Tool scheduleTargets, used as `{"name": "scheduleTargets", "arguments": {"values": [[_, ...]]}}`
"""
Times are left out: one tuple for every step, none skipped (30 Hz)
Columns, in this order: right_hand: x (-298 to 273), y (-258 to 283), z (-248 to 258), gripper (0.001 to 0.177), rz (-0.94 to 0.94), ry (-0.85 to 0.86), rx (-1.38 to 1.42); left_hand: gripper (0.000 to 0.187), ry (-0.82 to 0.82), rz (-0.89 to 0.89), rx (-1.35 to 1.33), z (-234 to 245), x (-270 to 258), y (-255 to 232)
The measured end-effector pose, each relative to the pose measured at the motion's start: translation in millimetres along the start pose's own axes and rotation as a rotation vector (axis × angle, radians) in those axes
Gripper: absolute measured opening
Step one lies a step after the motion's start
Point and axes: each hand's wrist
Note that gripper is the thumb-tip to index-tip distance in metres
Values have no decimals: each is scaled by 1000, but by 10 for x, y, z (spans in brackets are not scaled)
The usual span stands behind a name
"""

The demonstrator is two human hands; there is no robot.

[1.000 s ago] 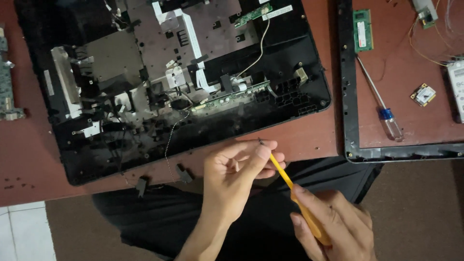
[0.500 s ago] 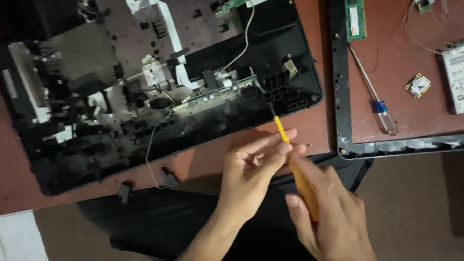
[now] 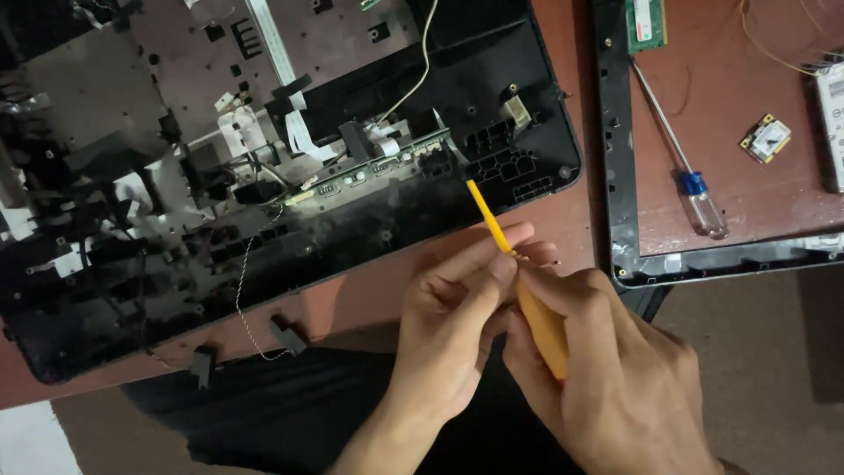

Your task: The person uses a yellow screwdriver to unscrew and remove a small metal bracket from the internal chassis of a disassembled laptop. They then use the screwdriver to pry and disconnect a ribbon cable from a connector on the motherboard.

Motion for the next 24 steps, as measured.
{"name": "scheduleTargets", "arguments": {"values": [[37, 24, 18, 31, 45, -39, -41, 45, -3, 20, -12, -3, -2, -10], [45, 27, 3, 31, 45, -38, -41, 45, -4, 20, -13, -5, -3, -20], [49, 32, -7, 30, 36, -39, -68, 46, -16, 21, -27, -10, -8, -29], [52, 36, -17, 29, 28, -39, -95, 47, -27, 22, -42, -15, -11, -35], [58, 37, -28, 29, 25, -38, -95, 47, -27, 26, -42, -8, -12, -43], [63, 38, -38, 28, 36, -47, -139, 44, -47, 45, -24, -2, -14, -51], [72, 41, -50, 28, 47, -59, -184, 40, -64, 63, -5, 6, -14, -62], [81, 44, -51, 28, 45, -59, -185, 40, -63, 64, -4, 18, -12, -63], [90, 47, -49, 28, 42, -41, -175, 42, -33, 42, -3, 29, -12, -63], [100, 51, -47, 29, 39, -23, -165, 43, -4, 19, -2, 39, -12, -65], [109, 55, -50, 29, 38, -23, -166, 43, -3, 20, -2, 45, -10, -74], [118, 59, -53, 28, 51, -33, -182, 44, 7, 29, -17, 50, -7, -82], [125, 63, -58, 27, 63, -44, -198, 45, 17, 39, -32, 56, -5, -89], [128, 59, -68, 27, 61, -44, -198, 45, 17, 40, -31, 53, -5, -92], [130, 57, -75, 27, 60, -35, -195, 45, 11, 37, -35, 47, -7, -97], [133, 53, -82, 27, 59, -26, -192, 45, 5, 33, -39, 42, -7, -100], [139, 59, -88, 27, 57, -26, -192, 45, 4, 35, -38, 43, -4, -103], [145, 63, -94, 27, 51, -30, -208, 44, -2, 42, -57, 44, -1, -105], [149, 69, -98, 27, 43, -32, -224, 42, -9, 52, -76, 44, 2, -105], [155, 62, -98, 27, 40, -30, -224, 42, -9, 55, -76, 59, 9, -92], [161, 57, -100, 28, 58, -30, -237, 43, 5, 29, -66, 76, 12, -80], [167, 52, -101, 29, 76, -31, -250, 43, 18, 3, -56, 93, 15, -67], [177, 60, -97, 29, 75, -30, -248, 43, 16, 5, -55, 88, 19, -75], [188, 68, -92, 27, 76, -27, -270, 44, -1, 25, -65, 83, 23, -84]]}}
Point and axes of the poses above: each hand's wrist, its own x-axis towards the middle knuckle, its own z-axis out of the back of the hand, y = z × x, and after that the axes turned 11 degrees about z, right-handed
